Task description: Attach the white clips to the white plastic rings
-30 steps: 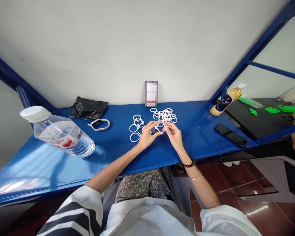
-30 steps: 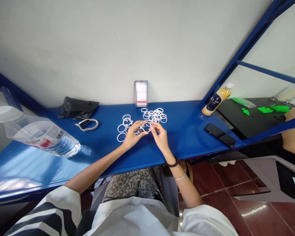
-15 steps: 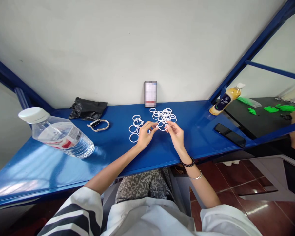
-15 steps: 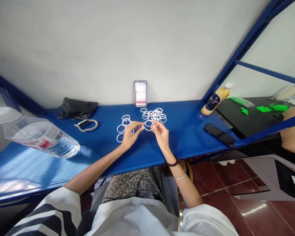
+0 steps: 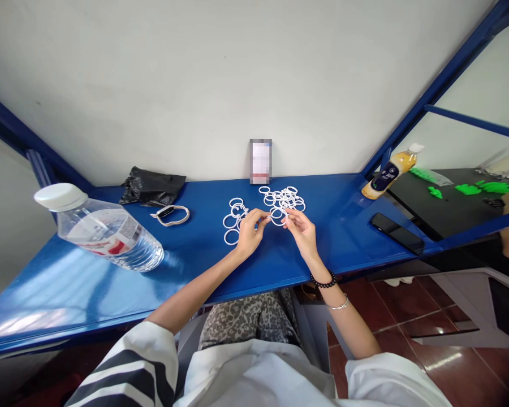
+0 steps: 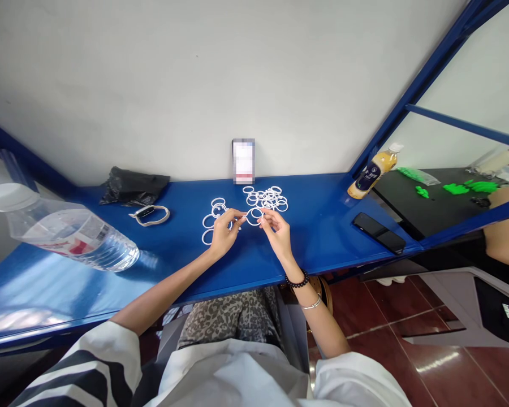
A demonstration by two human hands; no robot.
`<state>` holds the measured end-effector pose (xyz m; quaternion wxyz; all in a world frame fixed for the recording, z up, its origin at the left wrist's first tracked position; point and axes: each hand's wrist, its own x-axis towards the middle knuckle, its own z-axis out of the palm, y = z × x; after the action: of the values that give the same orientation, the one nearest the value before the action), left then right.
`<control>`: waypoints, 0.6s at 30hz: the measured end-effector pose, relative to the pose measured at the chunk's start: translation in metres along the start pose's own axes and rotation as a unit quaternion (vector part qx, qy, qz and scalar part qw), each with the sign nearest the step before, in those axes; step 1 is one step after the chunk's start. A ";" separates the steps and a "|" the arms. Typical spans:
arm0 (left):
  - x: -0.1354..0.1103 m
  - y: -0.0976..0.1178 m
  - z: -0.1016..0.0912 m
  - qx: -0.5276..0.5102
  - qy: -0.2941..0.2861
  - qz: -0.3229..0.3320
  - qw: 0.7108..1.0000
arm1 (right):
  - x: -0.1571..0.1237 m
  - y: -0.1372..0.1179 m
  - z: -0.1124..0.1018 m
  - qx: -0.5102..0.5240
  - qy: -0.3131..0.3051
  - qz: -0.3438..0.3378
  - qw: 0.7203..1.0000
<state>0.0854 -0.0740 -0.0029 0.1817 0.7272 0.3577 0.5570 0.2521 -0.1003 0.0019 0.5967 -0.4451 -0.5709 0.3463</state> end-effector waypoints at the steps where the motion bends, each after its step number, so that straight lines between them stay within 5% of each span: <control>1: 0.000 0.000 0.000 0.001 0.000 -0.001 1.000 | 0.000 0.000 0.000 0.005 -0.002 0.001 1.000; 18: -0.001 -0.005 0.001 0.004 0.021 0.009 1.000 | -0.001 -0.001 0.000 0.000 -0.025 0.004 1.000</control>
<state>0.0848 -0.0714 -0.0076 0.1661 0.7190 0.3574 0.5725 0.2516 -0.1013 0.0021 0.5807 -0.4389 -0.5840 0.3594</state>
